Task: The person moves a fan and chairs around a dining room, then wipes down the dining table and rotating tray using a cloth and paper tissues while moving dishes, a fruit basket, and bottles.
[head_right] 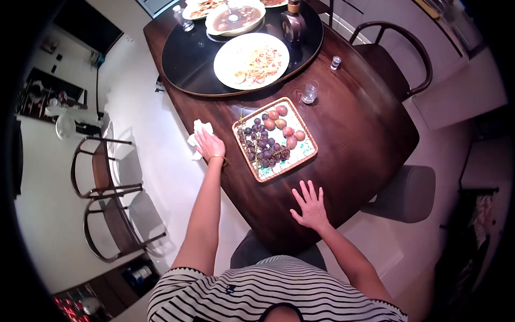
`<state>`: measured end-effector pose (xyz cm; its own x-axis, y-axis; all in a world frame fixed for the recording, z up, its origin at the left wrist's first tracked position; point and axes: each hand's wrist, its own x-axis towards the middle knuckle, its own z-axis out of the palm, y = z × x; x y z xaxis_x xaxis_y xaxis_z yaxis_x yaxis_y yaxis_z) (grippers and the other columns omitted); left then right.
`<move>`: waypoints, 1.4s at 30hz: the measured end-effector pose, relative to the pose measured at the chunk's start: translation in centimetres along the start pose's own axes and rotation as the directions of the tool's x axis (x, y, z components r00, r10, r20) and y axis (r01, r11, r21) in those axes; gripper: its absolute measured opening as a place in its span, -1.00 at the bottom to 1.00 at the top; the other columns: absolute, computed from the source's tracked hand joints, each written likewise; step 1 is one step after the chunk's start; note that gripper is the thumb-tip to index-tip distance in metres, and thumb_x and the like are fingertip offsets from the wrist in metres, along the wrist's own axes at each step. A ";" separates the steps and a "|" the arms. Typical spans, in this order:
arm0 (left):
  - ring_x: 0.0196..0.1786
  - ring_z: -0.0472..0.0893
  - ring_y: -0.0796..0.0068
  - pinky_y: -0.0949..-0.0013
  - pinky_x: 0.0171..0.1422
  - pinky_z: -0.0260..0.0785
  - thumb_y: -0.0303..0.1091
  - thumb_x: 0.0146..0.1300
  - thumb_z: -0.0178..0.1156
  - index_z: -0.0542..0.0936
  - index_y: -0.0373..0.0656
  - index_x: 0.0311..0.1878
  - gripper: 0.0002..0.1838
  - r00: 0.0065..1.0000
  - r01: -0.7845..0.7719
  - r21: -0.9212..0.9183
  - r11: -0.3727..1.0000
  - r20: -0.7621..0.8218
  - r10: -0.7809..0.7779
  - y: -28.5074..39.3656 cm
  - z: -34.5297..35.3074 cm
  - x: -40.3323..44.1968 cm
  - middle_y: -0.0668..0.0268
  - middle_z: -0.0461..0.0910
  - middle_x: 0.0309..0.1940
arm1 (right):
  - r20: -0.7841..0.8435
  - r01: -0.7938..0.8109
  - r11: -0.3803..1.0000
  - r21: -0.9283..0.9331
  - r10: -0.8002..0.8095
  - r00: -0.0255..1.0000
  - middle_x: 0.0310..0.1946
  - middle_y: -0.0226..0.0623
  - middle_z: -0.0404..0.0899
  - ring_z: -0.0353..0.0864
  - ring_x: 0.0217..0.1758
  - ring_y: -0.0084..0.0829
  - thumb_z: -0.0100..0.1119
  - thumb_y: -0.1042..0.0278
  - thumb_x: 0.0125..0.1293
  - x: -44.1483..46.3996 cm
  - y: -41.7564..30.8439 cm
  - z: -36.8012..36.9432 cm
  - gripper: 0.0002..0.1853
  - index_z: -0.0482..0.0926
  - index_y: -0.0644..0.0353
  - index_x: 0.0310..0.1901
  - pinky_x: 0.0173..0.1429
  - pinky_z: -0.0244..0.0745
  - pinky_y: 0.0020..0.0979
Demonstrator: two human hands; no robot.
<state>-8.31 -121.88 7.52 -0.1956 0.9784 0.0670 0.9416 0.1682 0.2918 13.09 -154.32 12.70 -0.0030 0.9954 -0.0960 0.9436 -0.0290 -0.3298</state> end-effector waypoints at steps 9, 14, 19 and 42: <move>0.35 0.23 0.05 -0.11 0.31 0.06 -0.32 0.25 -0.09 0.38 -0.23 0.21 -0.54 0.859 -0.512 -0.091 0.854 -0.087 0.505 3.5 4.6 11.2 0.05 0.33 0.25 | 0.018 -0.053 0.997 -0.048 0.054 0.998 0.42 -0.11 0.07 -0.05 0.50 -0.03 0.23 -0.04 0.07 0.3 -1.0 -0.7 -0.28 0.34 0.00 0.28 0.39 -0.07 0.21; 0.29 0.36 0.04 0.02 0.37 0.13 -0.63 0.05 -0.03 0.49 -0.28 0.05 -0.57 0.597 -0.694 -0.517 0.501 -0.025 0.802 -0.9 -1.4 5.0 -0.01 0.42 0.18 | -0.228 -0.306 0.950 0.057 0.310 0.923 0.31 -0.06 0.23 0.19 0.37 0.02 0.25 0.29 0.03 1.6 -5.4 -0.1 -0.45 0.43 0.19 0.12 0.34 0.19 0.01; 0.15 0.51 0.08 0.18 0.28 0.31 -0.63 0.18 -0.03 0.53 -0.29 0.06 -0.63 0.641 -0.320 -0.843 0.432 0.142 0.754 -6.7 -3.9 12.2 0.00 0.51 0.10 | -0.418 -0.395 0.828 0.397 0.546 0.726 -0.34 -0.11 0.62 0.64 -0.28 -0.16 0.16 0.56 0.09 9.1 -16.9 1.3 -0.88 0.60 0.28 -0.29 -0.15 0.55 -0.28; 0.53 -0.14 0.08 -0.07 0.49 -0.20 0.08 0.33 -0.10 0.13 -0.24 0.41 -0.27 0.569 -0.789 -0.024 0.614 0.347 0.745 4.8 -2.3 50.6 0.03 -0.06 0.48 | 0.401 0.389 -0.415 0.823 0.908 0.119 -0.60 -0.46 0.43 0.44 -0.59 -0.53 -0.33 -0.12 0.47 45.4 -15.2 2.4 -0.54 0.40 0.13 -0.13 -0.52 0.37 -0.49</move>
<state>-14.28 -71.87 14.50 0.6858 0.7238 -0.0759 0.7255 -0.6719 0.1491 -2.16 -108.91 11.04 0.7237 0.0556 -0.6878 -0.6648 0.3236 -0.6733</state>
